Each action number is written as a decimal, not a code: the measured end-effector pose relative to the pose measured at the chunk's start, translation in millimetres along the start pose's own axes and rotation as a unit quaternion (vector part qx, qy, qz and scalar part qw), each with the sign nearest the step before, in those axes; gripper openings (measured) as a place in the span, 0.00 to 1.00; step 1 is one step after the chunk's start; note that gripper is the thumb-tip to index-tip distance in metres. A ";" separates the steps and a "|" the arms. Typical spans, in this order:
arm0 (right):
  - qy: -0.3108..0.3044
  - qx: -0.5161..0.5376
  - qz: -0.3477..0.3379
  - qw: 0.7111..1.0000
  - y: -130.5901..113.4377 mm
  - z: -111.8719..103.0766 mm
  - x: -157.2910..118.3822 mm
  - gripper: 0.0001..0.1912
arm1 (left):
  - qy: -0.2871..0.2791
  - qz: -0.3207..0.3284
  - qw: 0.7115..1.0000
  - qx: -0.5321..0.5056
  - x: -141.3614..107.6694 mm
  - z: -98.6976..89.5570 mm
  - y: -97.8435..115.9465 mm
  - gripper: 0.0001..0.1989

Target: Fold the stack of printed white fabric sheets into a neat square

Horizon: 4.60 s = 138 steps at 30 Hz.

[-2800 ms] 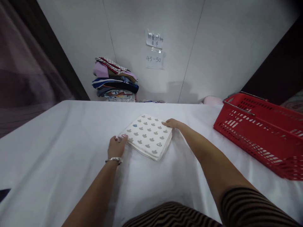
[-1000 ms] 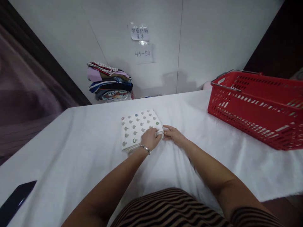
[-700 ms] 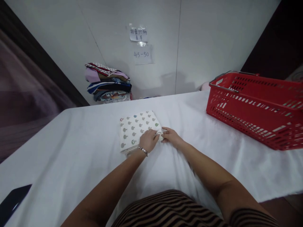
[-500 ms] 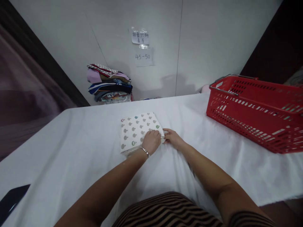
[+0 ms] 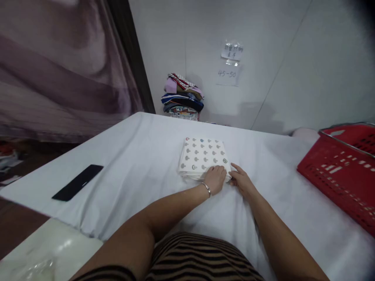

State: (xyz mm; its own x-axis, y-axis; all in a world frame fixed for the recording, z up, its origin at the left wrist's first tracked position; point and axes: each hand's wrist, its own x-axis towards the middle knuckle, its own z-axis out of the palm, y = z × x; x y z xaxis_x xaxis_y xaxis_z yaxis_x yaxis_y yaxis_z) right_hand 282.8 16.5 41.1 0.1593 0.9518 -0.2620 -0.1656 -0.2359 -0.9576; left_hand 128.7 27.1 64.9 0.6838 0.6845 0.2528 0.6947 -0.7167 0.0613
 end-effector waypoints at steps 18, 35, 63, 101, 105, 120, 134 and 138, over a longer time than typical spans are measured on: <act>0.040 -0.142 -0.028 0.989 -7.4 4.7 -6.2 0.31 | 0.094 -0.089 0.991 0.040 -85.6 -21.3 -80.9 0.15; 0.063 -0.543 -0.310 0.778 -26.1 23.6 -14.1 0.24 | 0.133 -0.088 0.985 -0.068 -102.2 -25.2 -88.7 0.21; -0.094 -0.498 -0.245 0.827 -48.8 166.8 23.0 0.12 | 0.110 -0.462 0.644 -0.600 -61.8 -7.0 -157.4 0.03; -0.099 -0.513 -0.219 0.824 -26.6 199.4 36.1 0.11 | 0.099 -0.419 0.735 -0.524 -72.1 -7.9 -149.0 0.11; -0.167 -0.420 -0.122 0.884 -30.5 191.9 41.4 0.10 | 0.112 -0.405 0.771 -0.478 -74.0 -15.8 -145.6 0.15; -0.136 -0.667 -0.247 0.689 -41.4 219.9 148.3 0.24 | 0.082 -0.395 0.820 -0.405 -73.0 -6.8 -143.6 0.06; -0.134 -0.675 -0.228 0.689 -36.3 221.7 153.2 0.28 | 0.053 -0.391 0.832 -0.390 -76.8 -9.6 -142.8 0.11; -0.134 -0.666 -0.225 0.698 -44.3 215.1 142.7 0.33 | 0.051 -0.388 0.832 -0.392 -76.8 -10.7 -144.2 0.12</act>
State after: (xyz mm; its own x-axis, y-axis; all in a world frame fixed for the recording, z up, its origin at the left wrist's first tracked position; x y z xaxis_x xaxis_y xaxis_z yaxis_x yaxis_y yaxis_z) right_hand 103.5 205.0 71.9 -0.3132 0.9489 -0.0383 0.9237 0.2951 -0.2443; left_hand -26.4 76.4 47.0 0.0472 0.9958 -0.0783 0.5311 0.0413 0.8463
